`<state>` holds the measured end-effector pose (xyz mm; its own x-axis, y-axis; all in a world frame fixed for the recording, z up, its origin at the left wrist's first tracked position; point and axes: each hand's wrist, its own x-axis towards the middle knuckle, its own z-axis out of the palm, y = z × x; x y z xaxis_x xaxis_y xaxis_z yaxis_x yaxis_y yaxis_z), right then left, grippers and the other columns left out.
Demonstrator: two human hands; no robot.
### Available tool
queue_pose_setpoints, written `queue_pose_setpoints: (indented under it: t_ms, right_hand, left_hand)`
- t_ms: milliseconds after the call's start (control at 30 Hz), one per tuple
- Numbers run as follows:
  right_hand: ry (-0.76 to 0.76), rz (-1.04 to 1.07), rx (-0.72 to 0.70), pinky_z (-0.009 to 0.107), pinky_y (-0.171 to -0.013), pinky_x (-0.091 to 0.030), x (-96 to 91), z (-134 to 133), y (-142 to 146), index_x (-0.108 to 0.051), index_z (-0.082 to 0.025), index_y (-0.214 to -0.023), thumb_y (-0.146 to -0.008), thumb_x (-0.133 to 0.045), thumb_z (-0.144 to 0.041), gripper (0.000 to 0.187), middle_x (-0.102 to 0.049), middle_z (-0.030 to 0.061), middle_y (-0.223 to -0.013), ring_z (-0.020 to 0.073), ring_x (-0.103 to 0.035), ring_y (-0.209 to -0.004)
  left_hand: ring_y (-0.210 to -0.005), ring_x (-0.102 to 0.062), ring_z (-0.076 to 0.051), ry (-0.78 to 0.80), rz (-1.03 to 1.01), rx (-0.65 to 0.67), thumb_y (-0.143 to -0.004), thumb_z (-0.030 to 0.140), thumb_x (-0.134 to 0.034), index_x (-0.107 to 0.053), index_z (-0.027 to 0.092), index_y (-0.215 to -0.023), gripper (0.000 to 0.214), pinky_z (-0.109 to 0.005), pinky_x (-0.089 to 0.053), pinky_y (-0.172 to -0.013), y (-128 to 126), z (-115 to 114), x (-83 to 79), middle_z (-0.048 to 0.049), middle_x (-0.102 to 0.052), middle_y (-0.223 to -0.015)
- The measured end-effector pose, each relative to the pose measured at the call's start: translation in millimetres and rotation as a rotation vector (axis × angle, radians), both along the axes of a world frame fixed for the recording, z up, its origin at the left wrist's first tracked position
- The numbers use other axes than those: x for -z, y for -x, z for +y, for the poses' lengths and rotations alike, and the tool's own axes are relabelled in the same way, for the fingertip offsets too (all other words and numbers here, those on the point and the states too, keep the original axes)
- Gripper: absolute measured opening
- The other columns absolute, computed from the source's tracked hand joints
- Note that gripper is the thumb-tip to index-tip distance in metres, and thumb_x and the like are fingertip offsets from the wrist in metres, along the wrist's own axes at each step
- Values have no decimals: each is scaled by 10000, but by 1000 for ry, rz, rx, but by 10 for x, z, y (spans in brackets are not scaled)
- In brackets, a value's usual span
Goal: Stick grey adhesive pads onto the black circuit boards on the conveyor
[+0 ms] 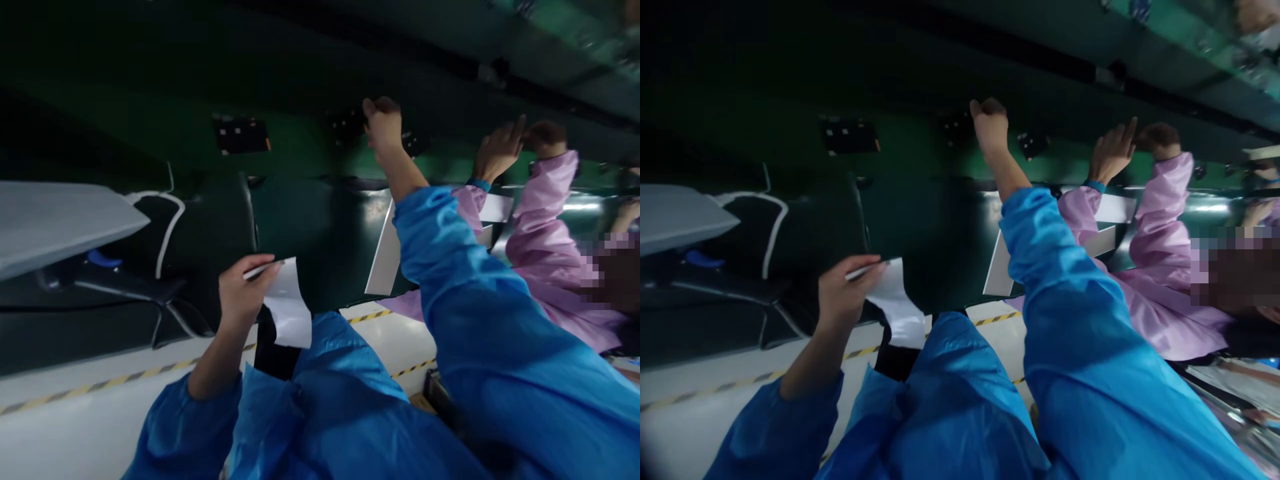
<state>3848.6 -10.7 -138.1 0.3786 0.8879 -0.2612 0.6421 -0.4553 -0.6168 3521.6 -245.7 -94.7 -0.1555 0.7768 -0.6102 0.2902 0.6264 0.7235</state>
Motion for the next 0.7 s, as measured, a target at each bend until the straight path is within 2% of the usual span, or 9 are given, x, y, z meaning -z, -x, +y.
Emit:
queue_pose_setpoints:
  t_ms: [33, 67, 133, 200, 267, 367, 533, 700]
  right_hand:
    - [-16, 65, -52, 172, -724, -486, -49, -270, 175, -518, -200, -877, -1094, -492, -168, 221, -606, -33, -806, 65, -493, -704]
    - [-21, 233, -214, 171, -770, -498, -106, -569, 365, -537, -197, -852, -1010, -571, -60, 212, -634, -33, -833, 64, -536, -741]
    - [94, 542, -653, 234, -819, -537, -222, -1178, 732, -608, -198, -850, -914, -696, -67, 170, -703, -13, -897, 107, -621, -803]
    - [73, 647, -758, 290, -808, -551, -293, -1680, 1010, -664, -211, -920, -928, -683, -138, 76, -731, 7, -957, 146, -659, -831]
    - [25, 642, -725, 311, -780, -544, -298, -1987, 1165, -674, -228, -943, -940, -636, -163, 75, -729, 7, -940, 162, -664, -820]
    - [-41, 587, -664, 326, -775, -540, -258, -2124, 1218, -666, -247, -982, -927, -599, -142, 136, -729, 5, -933, 172, -670, -818]
    - [-247, 403, -689, 400, -864, -554, -300, -2135, 1200, -664, -243, -955, -945, -596, -133, 131, -718, 59, -1015, 231, -668, -963]
    - [-329, 144, -702, 441, -818, -526, -358, -2239, 1235, -681, -245, -919, -1038, -493, -135, 248, -691, 98, -1079, 256, -641, -982]
  left_hand:
    - [-852, -759, -230, -27, 13, -16, -698, 398, -873, -861, 207, -946, 313, -321, -620, -807, -25, 18, -3, -55, -825, -918]
    - [-865, -761, -227, -43, 15, -23, -710, 392, -875, -858, 207, -956, 308, -320, -621, -831, -51, 35, -7, -51, -826, -926]
    - [-866, -760, -220, -60, 11, -18, -747, 395, -866, -854, 209, -940, 268, -312, -618, -837, -101, 63, -18, -44, -822, -914]
    - [-854, -756, -218, -77, 26, 6, -774, 399, -858, -852, 214, -920, 236, -306, -614, -816, -138, 77, -33, -39, -817, -888]
    - [-854, -753, -220, -99, 43, 34, -787, 398, -856, -853, 215, -927, 231, -306, -610, -810, -153, 77, -44, -39, -818, -891]
    - [-869, -752, -218, -114, 11, 66, -813, 393, -838, -856, 213, -969, 239, -315, -606, -838, -140, 69, -46, -44, -823, -933]
    - [-873, -744, -225, -93, -16, 101, -829, 398, -823, -857, 214, -972, 236, -334, -604, -856, -133, 78, -57, -46, -819, -936]
    - [-902, -743, -236, -43, -74, 40, -773, 403, -861, -845, 210, -1035, 327, -334, -599, -816, -161, 104, -71, -65, -818, -999]
